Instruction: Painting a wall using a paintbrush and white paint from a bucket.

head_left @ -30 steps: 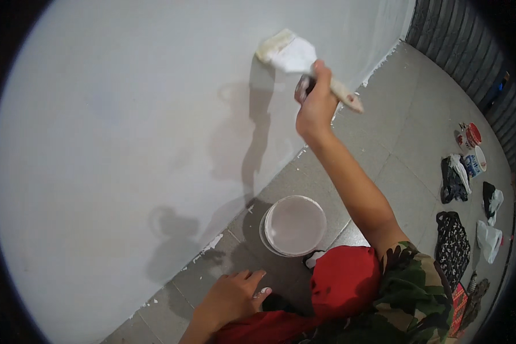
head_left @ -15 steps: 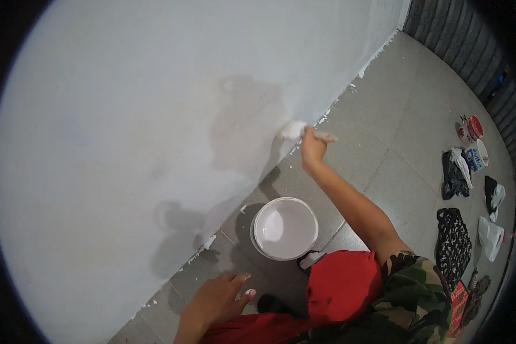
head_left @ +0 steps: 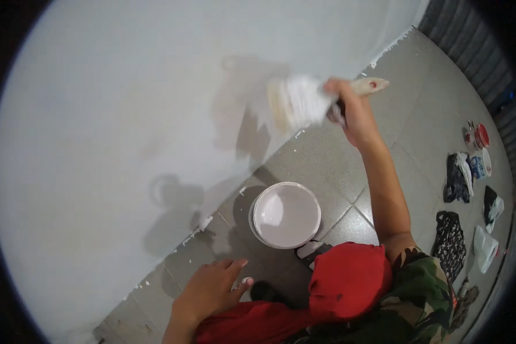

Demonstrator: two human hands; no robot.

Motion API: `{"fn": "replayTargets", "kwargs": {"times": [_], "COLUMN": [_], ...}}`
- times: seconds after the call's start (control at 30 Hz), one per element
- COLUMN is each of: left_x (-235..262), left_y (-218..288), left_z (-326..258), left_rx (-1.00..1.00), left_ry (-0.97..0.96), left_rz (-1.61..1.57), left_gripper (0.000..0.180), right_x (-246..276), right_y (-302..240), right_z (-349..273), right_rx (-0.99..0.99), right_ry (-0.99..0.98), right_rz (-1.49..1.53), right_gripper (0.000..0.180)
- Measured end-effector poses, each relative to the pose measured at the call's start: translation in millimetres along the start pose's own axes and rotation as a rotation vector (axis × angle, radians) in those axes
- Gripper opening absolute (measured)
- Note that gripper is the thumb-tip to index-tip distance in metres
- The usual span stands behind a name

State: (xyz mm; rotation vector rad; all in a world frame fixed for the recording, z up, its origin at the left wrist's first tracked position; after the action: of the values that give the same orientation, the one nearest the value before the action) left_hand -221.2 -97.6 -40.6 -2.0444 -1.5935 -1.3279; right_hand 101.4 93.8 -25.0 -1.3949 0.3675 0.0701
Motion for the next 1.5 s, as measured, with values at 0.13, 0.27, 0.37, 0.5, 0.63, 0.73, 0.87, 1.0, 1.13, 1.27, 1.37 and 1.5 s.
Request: {"fn": "replayTargets", "kwargs": {"times": [0.13,0.27,0.37,0.5,0.63,0.73,0.87,1.0,1.13,1.27,1.37,1.5], "left_x": [0.2,-0.8,-0.3,-2.6,-0.9,-5.3,-7.5,-7.4,-7.3,-9.3,-6.5,-7.2], "left_y": [2.2,7.6,9.2,7.2,5.5,3.2,1.7,1.0,1.5,1.3,4.1,3.1], "left_z": [-2.6,-3.8,-10.7,-18.4,-21.7,-22.4,-24.0,-24.2,-22.3,-19.9,-22.2,-20.0], "left_rx": [-0.006,-0.064,-0.085,-0.116,-0.130,-0.136,-0.150,-0.154,-0.161,-0.153,-0.155,-0.153], "left_ry": [-0.035,-0.048,-0.012,0.163,0.147,0.099,0.138,0.136,0.149,0.144,0.153,0.138], "left_rz": [0.018,0.041,0.039,0.035,0.012,0.009,0.017,0.008,0.018,0.015,0.023,0.025], "left_gripper": [0.046,0.041,0.039,0.029,0.031,0.036,0.035,0.035,0.035,0.035,0.034,0.034], "right_x": [-23.9,-43.4,-51.4,-53.4,-50.6,-49.5,-50.6,-49.6,-44.2,-43.3,-45.4,-51.7], "right_y": [45.1,105.0,139.8,178.5,207.2,218.4,227.5,231.0,237.9,241.2,235.0,229.5], "right_z": [-58.7,-97.1,-117.9,-133.2,-142.5,-146.3,-154.7,-159.1,-158.2,-156.7,-153.7,-153.9], "right_rx": [-0.304,-0.278,-0.309,-0.252,-0.346,-0.275,-0.201,-0.220,-0.207,-0.389,-0.361,-0.418], "right_ry": [-0.279,-0.626,-0.840,-0.947,-0.967,-0.966,-1.054,-1.086,-1.068,-1.039,-1.007,-0.982], "right_rz": [-0.411,-0.746,-0.883,-0.972,-1.136,-1.148,-1.190,-1.149,-1.020,-0.920,-0.891,-0.906], "right_gripper": [0.022,0.023,0.025,0.026,0.033,0.033,0.030,0.023,0.022,0.025,0.024,0.024]}}
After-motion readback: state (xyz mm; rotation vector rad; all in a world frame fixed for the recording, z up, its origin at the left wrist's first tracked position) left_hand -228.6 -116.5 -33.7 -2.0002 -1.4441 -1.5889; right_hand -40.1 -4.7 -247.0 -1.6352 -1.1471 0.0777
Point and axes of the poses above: each hand's wrist, its own z-axis towards the middle knuckle, its own x-axis out of the back of the hand, y = z × x, the point moved 5 cm from there along z, towards the middle knuckle, and after that the axes turned 8 degrees about z, right-handed, at the moved point
